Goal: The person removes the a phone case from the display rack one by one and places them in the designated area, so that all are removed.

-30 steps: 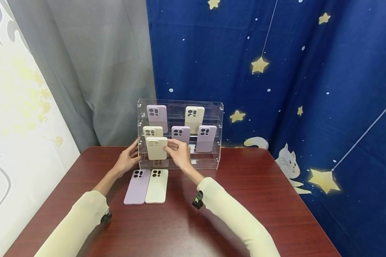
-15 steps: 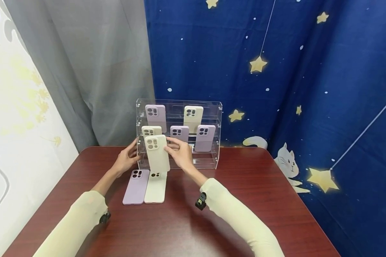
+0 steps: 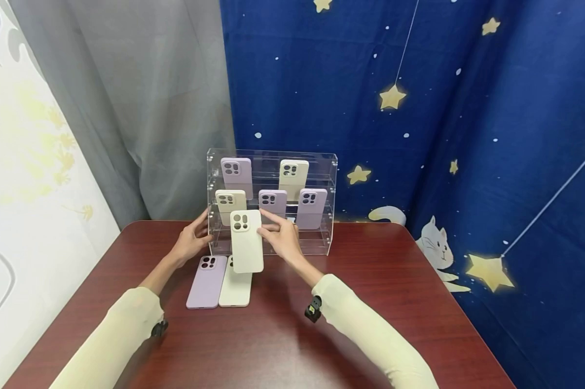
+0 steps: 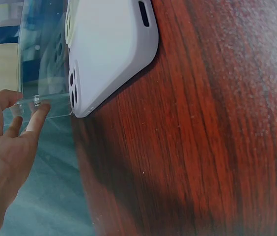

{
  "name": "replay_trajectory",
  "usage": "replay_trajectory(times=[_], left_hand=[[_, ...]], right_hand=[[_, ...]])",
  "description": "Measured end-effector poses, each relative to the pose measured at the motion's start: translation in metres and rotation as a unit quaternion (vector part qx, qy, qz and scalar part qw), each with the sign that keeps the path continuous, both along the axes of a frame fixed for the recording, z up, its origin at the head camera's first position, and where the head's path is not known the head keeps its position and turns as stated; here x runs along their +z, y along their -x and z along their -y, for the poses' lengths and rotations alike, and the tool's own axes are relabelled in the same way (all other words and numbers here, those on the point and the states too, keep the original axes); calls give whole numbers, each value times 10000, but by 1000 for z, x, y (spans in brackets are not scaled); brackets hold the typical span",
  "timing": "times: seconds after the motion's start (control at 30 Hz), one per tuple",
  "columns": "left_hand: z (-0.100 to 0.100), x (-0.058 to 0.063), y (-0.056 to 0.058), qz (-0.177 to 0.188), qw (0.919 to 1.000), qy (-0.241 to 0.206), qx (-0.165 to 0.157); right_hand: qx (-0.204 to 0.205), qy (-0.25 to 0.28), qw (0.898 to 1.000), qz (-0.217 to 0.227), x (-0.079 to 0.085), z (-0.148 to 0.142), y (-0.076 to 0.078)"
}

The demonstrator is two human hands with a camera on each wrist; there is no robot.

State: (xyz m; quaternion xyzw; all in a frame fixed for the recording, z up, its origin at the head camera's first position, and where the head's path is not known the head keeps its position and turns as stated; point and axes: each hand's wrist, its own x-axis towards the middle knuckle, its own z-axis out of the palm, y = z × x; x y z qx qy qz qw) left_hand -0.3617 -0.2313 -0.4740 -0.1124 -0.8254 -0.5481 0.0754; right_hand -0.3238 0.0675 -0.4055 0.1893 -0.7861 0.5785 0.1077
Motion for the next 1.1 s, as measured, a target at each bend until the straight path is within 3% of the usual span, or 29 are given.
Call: replay_trajectory(times=[0.3, 0.53, 0.9, 1.1], left_hand=[[1, 2, -3, 127, 9999, 22, 33], [0, 2, -2, -9, 9999, -93, -127], [-1, 2, -1, 56, 10000, -59, -48], [-1, 2, -2, 100, 9999, -71, -27]], right_hand=[[-230, -71, 9996, 162, -11, -12, 0], [-345, -25, 9986, 393, -19, -22, -1], [-229, 173, 9980, 565, -33, -32, -5], [-270, 23, 9967, 763, -43, -35, -6]])
